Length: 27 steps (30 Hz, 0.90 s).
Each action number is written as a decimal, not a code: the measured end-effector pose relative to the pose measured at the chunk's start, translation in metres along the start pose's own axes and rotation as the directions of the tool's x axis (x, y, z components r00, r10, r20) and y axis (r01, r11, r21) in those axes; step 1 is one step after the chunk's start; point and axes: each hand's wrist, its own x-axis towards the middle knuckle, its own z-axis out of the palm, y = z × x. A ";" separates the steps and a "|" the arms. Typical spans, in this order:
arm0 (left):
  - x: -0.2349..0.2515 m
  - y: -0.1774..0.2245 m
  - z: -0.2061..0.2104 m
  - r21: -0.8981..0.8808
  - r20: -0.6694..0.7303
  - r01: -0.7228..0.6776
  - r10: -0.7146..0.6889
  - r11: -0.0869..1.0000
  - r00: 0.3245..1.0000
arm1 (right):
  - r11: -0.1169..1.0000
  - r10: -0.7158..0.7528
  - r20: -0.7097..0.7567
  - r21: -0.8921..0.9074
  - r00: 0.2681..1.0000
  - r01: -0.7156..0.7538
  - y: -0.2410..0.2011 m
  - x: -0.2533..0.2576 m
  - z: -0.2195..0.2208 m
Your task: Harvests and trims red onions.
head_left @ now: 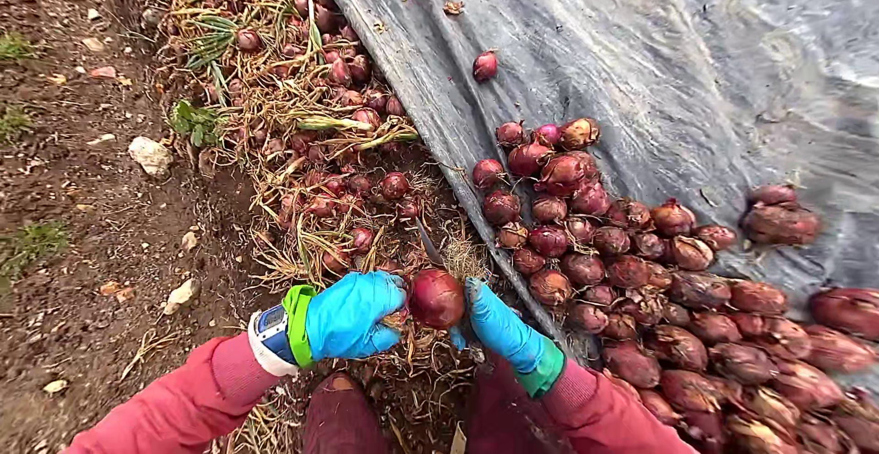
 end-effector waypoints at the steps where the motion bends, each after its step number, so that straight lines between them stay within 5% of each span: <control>1: -0.002 0.004 -0.001 -0.011 0.001 -0.031 0.031 0.999 1.000 | 0.999 0.025 0.001 -0.031 1.000 -0.025 -0.003 -0.004 0.004; 4: -0.007 0.005 0.002 -0.014 -0.036 0.023 -0.023 1.000 0.999 | 0.986 0.132 -0.055 -0.097 0.990 -0.136 -0.008 -0.012 0.010; 6: -0.001 -0.012 0.001 0.066 -0.067 0.215 -0.211 0.974 0.975 | 0.985 0.154 -0.065 -0.073 0.986 -0.158 -0.007 -0.017 -0.001; 10: 0.022 -0.046 -0.008 -0.029 -0.230 0.515 -0.507 0.857 0.831 | 0.976 0.210 -0.193 0.096 0.958 -0.195 0.009 -0.021 -0.028; 13: 0.055 -0.016 0.005 -0.157 -0.072 0.582 -0.597 0.798 0.799 | 0.871 0.434 -0.140 -0.189 0.890 -0.454 0.033 -0.017 -0.042; 16: 0.099 0.025 0.007 0.078 0.266 0.550 -0.549 0.832 0.793 | 0.871 0.399 0.008 -0.314 0.917 -0.377 0.021 -0.007 -0.042; 18: 0.112 0.037 0.011 0.126 0.304 0.540 -0.550 0.832 0.778 | 0.911 0.268 -0.103 -0.297 0.958 -0.287 0.009 -0.011 -0.038; 20: 0.113 0.016 0.002 0.058 0.084 0.669 -0.671 0.741 0.736 | 0.961 0.081 -0.348 -0.222 0.934 -0.166 -0.001 -0.012 -0.048; 23: 0.105 -0.050 0.012 -0.118 -0.230 0.848 -0.845 0.517 0.483 | 0.993 0.009 -0.601 -0.086 0.799 -0.076 -0.009 -0.014 -0.070; 27: 0.105 -0.106 0.113 0.148 0.095 0.889 -0.901 0.433 0.423 | 0.982 0.138 -0.595 -0.022 0.792 -0.188 0.015 -0.025 -0.057</control>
